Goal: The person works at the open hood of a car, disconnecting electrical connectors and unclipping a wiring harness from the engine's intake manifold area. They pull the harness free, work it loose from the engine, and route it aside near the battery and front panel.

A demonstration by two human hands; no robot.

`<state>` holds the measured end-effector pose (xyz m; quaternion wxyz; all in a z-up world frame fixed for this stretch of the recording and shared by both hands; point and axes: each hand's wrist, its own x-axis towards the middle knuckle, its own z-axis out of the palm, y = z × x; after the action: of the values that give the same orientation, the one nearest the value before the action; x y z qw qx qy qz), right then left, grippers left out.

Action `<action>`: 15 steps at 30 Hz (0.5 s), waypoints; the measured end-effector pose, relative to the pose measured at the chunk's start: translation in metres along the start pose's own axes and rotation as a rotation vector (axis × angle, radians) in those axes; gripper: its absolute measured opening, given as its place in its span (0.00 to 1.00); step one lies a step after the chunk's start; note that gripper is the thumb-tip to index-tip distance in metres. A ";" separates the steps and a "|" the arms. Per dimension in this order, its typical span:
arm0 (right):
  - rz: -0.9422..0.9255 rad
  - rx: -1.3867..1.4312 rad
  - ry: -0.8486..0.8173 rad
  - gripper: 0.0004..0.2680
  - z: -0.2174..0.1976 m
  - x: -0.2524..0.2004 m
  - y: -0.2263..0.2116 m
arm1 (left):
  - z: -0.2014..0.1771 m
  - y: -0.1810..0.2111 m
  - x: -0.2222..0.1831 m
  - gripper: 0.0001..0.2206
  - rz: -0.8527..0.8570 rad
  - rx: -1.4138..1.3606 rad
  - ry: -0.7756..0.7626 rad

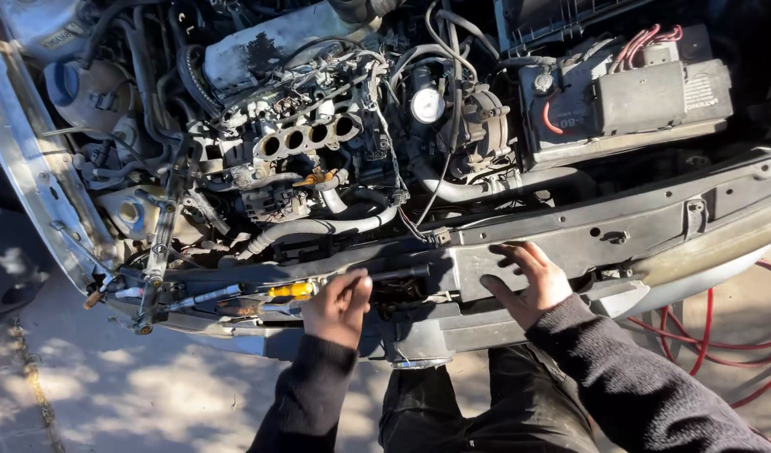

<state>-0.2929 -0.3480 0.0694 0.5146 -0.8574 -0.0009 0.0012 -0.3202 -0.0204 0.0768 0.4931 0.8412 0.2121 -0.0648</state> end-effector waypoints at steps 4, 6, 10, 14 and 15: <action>0.022 0.086 -0.031 0.18 0.051 0.053 -0.018 | 0.034 0.050 0.059 0.18 -0.195 0.053 -0.096; 0.118 0.071 -0.027 0.16 0.089 0.079 0.001 | 0.054 0.046 0.086 0.20 -0.224 0.046 -0.099; 0.711 0.148 -0.187 0.16 0.161 0.136 0.078 | 0.076 0.059 0.109 0.13 -0.351 -0.053 -0.239; 0.895 0.318 -0.165 0.14 0.158 0.154 0.023 | 0.085 0.036 0.116 0.27 -0.358 -0.079 -0.283; 0.896 0.537 -0.150 0.11 0.156 0.156 0.019 | 0.087 0.032 0.115 0.21 -0.306 -0.140 -0.283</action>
<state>-0.1374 -0.2190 -0.0209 0.6637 -0.6093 0.3292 0.2825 -0.1942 -0.0750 0.0213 0.5597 0.7455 0.2696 -0.2415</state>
